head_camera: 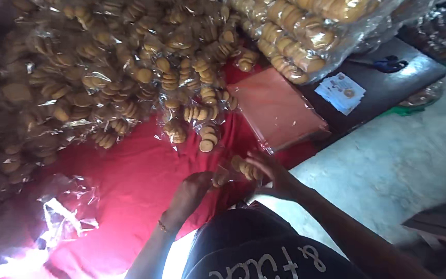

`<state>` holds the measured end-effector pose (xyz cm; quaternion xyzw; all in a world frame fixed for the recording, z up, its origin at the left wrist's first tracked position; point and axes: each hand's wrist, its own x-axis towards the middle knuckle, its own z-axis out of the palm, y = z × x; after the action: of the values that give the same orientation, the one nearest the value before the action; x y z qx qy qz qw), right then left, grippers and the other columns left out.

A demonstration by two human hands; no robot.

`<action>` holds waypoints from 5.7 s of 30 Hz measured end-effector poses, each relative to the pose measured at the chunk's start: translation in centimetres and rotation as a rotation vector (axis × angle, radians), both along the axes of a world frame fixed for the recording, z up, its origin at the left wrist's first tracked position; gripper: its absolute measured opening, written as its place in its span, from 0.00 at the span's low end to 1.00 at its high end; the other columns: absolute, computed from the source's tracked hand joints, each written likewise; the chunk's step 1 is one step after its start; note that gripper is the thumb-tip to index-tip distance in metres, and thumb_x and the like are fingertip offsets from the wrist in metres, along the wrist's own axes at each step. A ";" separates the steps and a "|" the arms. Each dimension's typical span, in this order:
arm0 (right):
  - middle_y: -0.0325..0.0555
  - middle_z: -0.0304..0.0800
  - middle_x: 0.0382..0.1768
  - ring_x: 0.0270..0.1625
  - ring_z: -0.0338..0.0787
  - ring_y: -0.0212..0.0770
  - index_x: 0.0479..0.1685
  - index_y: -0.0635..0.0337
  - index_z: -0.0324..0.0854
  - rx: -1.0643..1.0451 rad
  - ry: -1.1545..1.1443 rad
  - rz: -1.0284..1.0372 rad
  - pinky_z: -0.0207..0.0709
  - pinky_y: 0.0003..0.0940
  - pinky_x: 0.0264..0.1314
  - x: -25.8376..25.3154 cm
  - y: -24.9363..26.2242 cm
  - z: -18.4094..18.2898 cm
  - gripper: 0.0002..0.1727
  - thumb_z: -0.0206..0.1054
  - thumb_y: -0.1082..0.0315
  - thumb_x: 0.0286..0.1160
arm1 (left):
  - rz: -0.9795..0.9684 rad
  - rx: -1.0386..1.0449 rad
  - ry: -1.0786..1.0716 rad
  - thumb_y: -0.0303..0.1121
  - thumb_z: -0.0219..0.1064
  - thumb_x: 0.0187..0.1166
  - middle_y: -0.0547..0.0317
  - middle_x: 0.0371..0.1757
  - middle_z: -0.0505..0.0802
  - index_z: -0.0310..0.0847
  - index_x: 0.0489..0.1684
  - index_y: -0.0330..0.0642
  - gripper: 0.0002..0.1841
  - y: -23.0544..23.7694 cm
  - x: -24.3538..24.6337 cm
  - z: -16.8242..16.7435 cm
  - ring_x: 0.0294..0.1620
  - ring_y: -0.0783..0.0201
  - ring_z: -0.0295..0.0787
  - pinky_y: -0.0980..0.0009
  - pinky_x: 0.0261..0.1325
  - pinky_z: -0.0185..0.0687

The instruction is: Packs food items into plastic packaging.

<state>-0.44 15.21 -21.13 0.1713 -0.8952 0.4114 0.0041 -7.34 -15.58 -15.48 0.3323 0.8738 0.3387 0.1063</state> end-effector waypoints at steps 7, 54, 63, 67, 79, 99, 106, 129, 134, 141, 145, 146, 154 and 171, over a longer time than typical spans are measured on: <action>0.53 0.90 0.66 0.73 0.85 0.54 0.54 0.58 0.91 -0.010 0.165 -0.225 0.73 0.57 0.77 0.4 -3.0 -2.2 0.14 0.63 0.66 0.81 | 0.044 -0.083 -0.329 0.27 0.65 0.80 0.41 0.68 0.89 0.74 0.78 0.31 0.25 -1.2 -3.0 -1.4 0.69 0.52 0.88 0.57 0.75 0.78; 0.41 0.93 0.59 0.62 0.89 0.25 0.66 0.71 0.77 -0.646 -0.111 -0.323 0.83 0.22 0.68 -0.3 -1.9 -3.1 0.39 0.81 0.57 0.51 | 1.040 0.466 -0.536 0.35 0.45 0.95 0.36 0.68 0.84 0.73 0.72 0.25 0.22 0.4 -9.0 -0.7 0.67 0.56 0.81 0.59 0.72 0.75; 0.38 0.90 0.59 0.61 0.87 0.21 0.70 0.73 0.74 -0.657 -0.225 -0.253 0.82 0.21 0.66 0.0 -1.2 -3.3 0.41 0.81 0.56 0.57 | 0.602 -0.023 0.128 0.27 0.66 0.80 0.37 0.54 0.93 0.90 0.48 0.27 0.11 -3.4 -13.2 -1.1 0.61 0.43 0.90 0.47 0.70 0.79; 0.22 0.93 0.50 0.54 0.90 0.20 0.66 0.57 0.78 -0.765 -0.353 -0.311 0.84 0.23 0.62 0.0 -2.8 -1.8 0.39 0.84 0.53 0.50 | 0.102 -0.223 0.355 0.28 0.64 0.81 0.41 0.51 0.93 0.90 0.57 0.35 0.13 -8.9 -8.0 4.2 0.58 0.42 0.90 0.50 0.63 0.85; 0.27 0.91 0.44 0.48 0.89 0.28 0.60 0.53 0.80 -1.034 -0.485 -0.320 0.85 0.32 0.56 2.4 -24.7 0.4 0.35 0.76 0.36 0.60 | -0.260 -0.433 0.057 0.41 0.81 0.65 0.41 0.92 0.63 0.58 0.93 0.52 0.49 -20.8 -5.1 -1.7 0.91 0.35 0.56 0.28 0.83 0.50; 0.55 0.81 0.70 0.69 0.84 0.39 0.74 0.70 0.71 -0.596 -0.054 -0.204 0.80 0.36 0.71 -11.0 -23.4 -1.4 0.28 0.66 0.69 0.74 | -0.356 -0.178 0.452 0.43 0.81 0.63 0.39 0.73 0.85 0.90 0.62 0.65 0.24 -17.0 -10.1 -1.7 0.73 0.32 0.79 0.30 0.67 0.71; 0.58 0.75 0.77 0.80 0.75 0.44 0.64 0.66 0.83 -0.455 -0.017 0.073 0.73 0.38 0.79 -13.3 -23.3 -3.6 0.22 0.60 0.67 0.73 | -0.320 0.031 -0.015 0.36 0.84 0.60 0.30 0.87 0.65 0.90 0.63 0.54 0.26 -17.7 -11.9 -3.3 0.85 0.37 0.67 0.49 0.82 0.71; 0.49 0.71 0.81 0.82 0.71 0.30 0.77 0.57 0.70 -0.713 -0.292 0.198 0.69 0.30 0.83 2.1 -29.4 -2.5 0.39 0.76 0.47 0.67 | 0.128 0.487 -0.336 0.42 0.78 0.72 0.33 0.91 0.54 0.72 0.77 0.42 0.33 -20.8 7.2 -2.3 0.91 0.57 0.57 0.65 0.89 0.60; 0.48 0.79 0.71 0.73 0.77 0.25 0.73 0.71 0.68 -0.811 -0.381 0.182 0.73 0.24 0.78 1.0 -28.8 -1.4 0.38 0.78 0.60 0.65 | 0.385 0.236 -0.504 0.41 0.78 0.69 0.32 0.83 0.70 0.72 0.78 0.29 0.37 -24.1 8.5 -1.2 0.70 0.58 0.83 0.66 0.60 0.88; 0.51 0.67 0.82 0.86 0.66 0.40 0.73 0.42 0.69 -0.618 0.016 0.307 0.65 0.38 0.86 -2.6 -30.0 -0.8 0.33 0.76 0.49 0.68 | 0.477 0.341 -0.187 0.21 0.74 0.66 0.43 0.50 0.93 0.86 0.46 0.24 0.13 -21.1 7.1 -2.0 0.52 0.68 0.92 0.75 0.59 0.87; 0.59 0.66 0.82 0.84 0.70 0.50 0.72 0.42 0.74 -0.383 0.081 0.329 0.70 0.44 0.82 -4.7 -28.6 -2.1 0.36 0.81 0.50 0.61 | 0.520 0.246 -0.208 0.21 0.69 0.70 0.41 0.51 0.91 0.84 0.52 0.24 0.13 -21.9 5.8 -3.2 0.43 0.65 0.91 0.72 0.49 0.88; 0.64 0.67 0.82 0.83 0.71 0.54 0.73 0.46 0.77 -0.333 0.071 0.330 0.70 0.48 0.82 -4.9 -28.5 -3.0 0.35 0.80 0.49 0.62 | 0.534 0.189 -0.241 0.24 0.69 0.74 0.40 0.52 0.92 0.83 0.56 0.25 0.15 -22.3 5.6 -3.6 0.44 0.63 0.93 0.70 0.51 0.89; 0.69 0.59 0.86 0.84 0.70 0.61 0.72 0.53 0.79 -0.159 0.015 0.272 0.69 0.50 0.82 -5.3 -28.1 -2.7 0.35 0.79 0.59 0.58 | 0.450 0.085 0.081 0.31 0.77 0.66 0.21 0.82 0.64 0.62 0.84 0.37 0.41 -23.7 11.2 -4.1 0.75 0.51 0.79 0.67 0.72 0.79; 0.65 0.43 0.93 0.92 0.54 0.58 0.80 0.47 0.72 -0.049 -0.138 0.482 0.56 0.49 0.89 -4.0 -27.3 -0.8 0.54 0.82 0.34 0.45 | 0.018 -0.005 0.037 0.34 0.83 0.60 0.24 0.84 0.66 0.86 0.61 0.48 0.26 -24.8 4.0 -3.5 0.80 0.35 0.73 0.50 0.78 0.75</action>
<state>-4.47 -12.09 -21.89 0.3512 -0.8165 0.4326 -0.1511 -3.35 -40.34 -18.99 0.3303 0.8794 0.3313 0.0879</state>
